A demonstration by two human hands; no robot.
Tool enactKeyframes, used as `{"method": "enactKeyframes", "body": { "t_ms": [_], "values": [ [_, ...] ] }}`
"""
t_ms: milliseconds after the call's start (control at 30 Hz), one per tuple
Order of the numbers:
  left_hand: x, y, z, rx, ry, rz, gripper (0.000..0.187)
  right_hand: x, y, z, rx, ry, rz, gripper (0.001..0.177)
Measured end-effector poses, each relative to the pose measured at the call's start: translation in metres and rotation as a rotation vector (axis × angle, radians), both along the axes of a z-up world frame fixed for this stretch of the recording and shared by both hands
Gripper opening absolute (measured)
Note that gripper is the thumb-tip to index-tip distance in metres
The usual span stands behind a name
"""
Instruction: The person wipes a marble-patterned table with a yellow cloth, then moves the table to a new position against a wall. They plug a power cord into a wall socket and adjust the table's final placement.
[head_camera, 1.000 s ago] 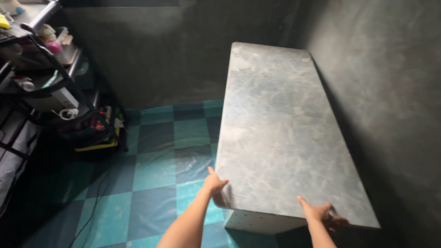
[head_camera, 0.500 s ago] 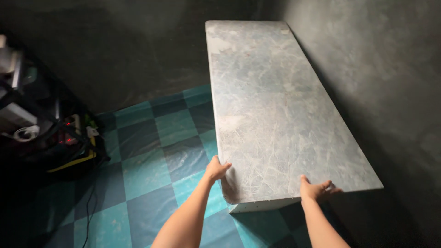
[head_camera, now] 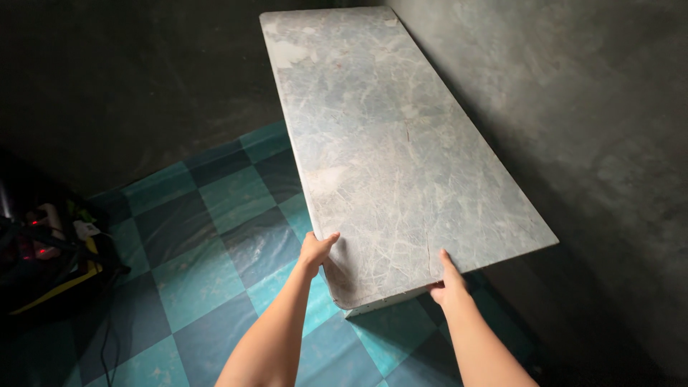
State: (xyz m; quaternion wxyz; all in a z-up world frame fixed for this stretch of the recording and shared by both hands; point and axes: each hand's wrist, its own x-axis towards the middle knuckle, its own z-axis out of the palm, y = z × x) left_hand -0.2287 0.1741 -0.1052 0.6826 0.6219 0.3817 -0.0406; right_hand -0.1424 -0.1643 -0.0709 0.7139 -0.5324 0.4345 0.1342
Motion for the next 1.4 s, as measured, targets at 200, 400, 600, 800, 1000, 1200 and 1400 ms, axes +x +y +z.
{"method": "enactKeyframes", "body": {
  "t_ms": [200,400,600,800,1000,1200,1400],
  "values": [
    [-0.005,0.004,0.02,-0.177,0.026,0.02,0.062,-0.025,0.032,0.028,0.262,0.08,0.107,0.06],
    [0.006,0.003,0.016,-0.219,0.115,0.065,0.062,-0.063,0.079,0.049,0.433,0.192,0.112,0.071],
    [0.009,-0.011,0.001,-0.345,0.066,0.207,0.065,-0.107,0.094,0.09,0.622,0.029,-0.059,0.092],
    [0.002,-0.019,0.002,-0.278,-0.026,0.251,0.062,-0.107,0.095,0.033,0.752,0.005,-0.182,0.077],
    [-0.008,-0.026,0.023,-0.163,0.107,0.188,0.07,-0.102,0.111,0.066,0.791,0.075,-0.166,0.066],
    [-0.015,-0.03,0.04,-0.137,0.106,0.233,0.071,-0.118,0.123,0.101,0.629,-0.011,-0.196,0.084],
    [-0.014,-0.033,0.018,-0.181,0.034,0.262,0.07,-0.105,0.109,0.04,0.621,-0.03,0.004,0.061]
  ]
}}
